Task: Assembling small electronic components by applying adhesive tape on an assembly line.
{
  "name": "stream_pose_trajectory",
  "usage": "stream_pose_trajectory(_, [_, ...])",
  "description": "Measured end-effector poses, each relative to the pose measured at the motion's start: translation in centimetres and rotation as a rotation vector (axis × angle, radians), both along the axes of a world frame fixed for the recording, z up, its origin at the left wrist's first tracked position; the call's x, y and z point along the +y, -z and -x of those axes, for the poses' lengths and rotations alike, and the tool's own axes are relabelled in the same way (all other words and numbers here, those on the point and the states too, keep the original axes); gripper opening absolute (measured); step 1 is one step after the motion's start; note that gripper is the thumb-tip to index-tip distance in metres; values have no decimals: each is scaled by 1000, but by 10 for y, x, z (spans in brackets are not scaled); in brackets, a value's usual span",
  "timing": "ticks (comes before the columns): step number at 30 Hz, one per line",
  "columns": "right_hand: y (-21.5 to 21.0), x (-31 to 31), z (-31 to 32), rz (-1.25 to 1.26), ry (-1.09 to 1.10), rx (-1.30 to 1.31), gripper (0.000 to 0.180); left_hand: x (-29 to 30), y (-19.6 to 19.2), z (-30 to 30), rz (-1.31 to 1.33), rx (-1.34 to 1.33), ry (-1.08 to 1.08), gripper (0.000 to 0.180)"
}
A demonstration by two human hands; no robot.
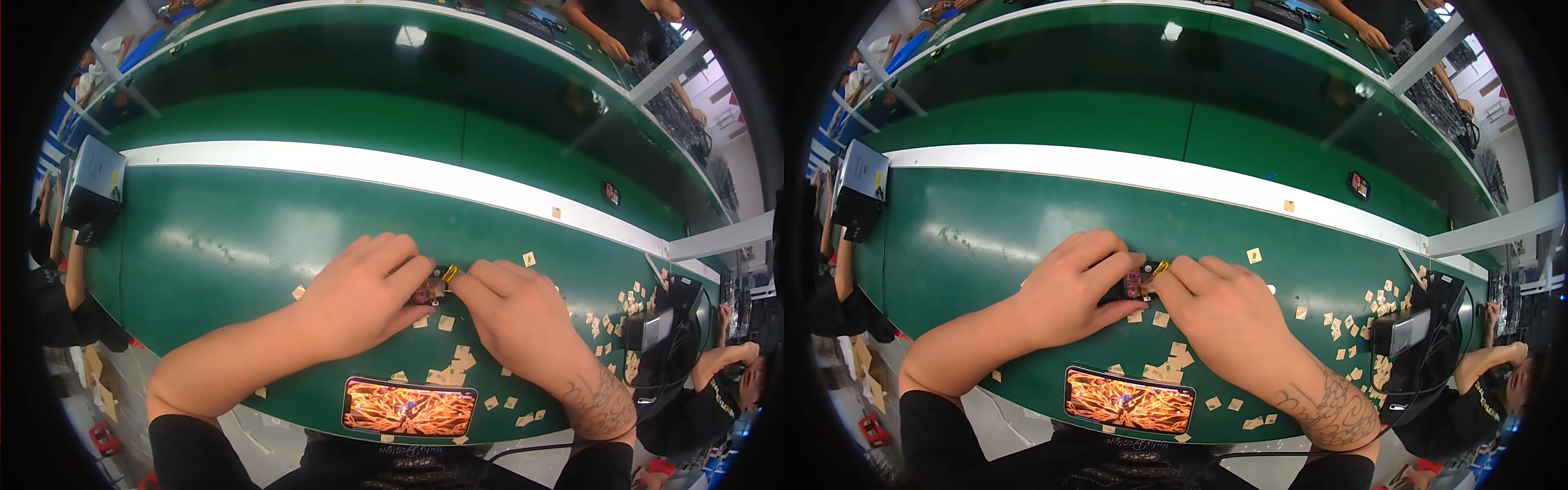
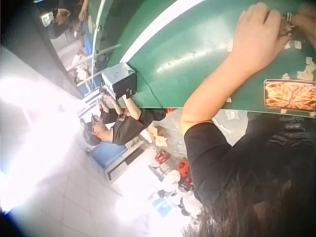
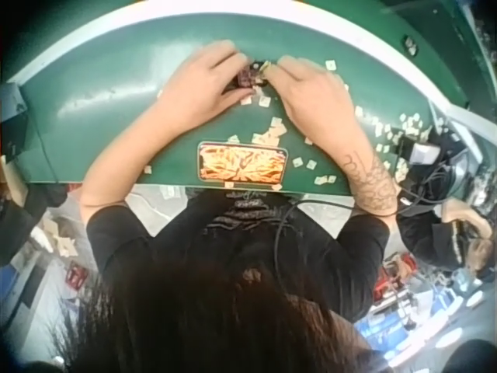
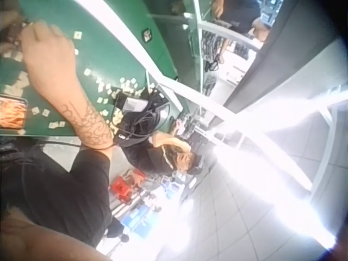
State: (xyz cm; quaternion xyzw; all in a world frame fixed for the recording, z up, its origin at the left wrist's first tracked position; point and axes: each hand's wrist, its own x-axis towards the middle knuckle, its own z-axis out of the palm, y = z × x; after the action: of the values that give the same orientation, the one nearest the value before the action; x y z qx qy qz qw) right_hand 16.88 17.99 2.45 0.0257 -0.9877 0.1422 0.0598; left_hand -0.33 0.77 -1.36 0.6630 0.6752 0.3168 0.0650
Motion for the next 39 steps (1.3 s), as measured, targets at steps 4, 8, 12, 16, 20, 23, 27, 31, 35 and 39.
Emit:
stream_pose_trajectory(4, [-6,1,1,15,14,11,21,0,1,0,8,-11,4,41])
stream_pose_trajectory(8, [-6,-5,2,7,5,41,21,1,-2,0,3,6,15,41])
stream_pose_trajectory(12, [7,-5,2,61,35,58,19,0,2,0,2,-31,5,41])
stream_pose_trajectory(16, [23,5,5,395,115,100,14,-1,2,0,35,-42,-21,41])
stream_pose_trajectory(20, [9,18,9,629,144,3,16,-2,-3,1,123,-44,-59,50])
stream_pose_trajectory(23, [9,30,7,653,37,-91,21,-2,-1,7,91,-75,-22,52])
stream_pose_trajectory(27, [4,33,5,605,-23,-108,15,0,3,17,54,-131,95,56])
stream_pose_trajectory(31, [-6,37,1,512,-7,-316,7,-1,4,19,69,-115,93,54])
stream_pose_trajectory(35, [-10,37,2,442,-82,-402,17,-3,4,18,84,-116,76,55])
stream_pose_trajectory(39, [7,32,4,370,-73,-203,21,-4,-4,14,51,-142,34,53])
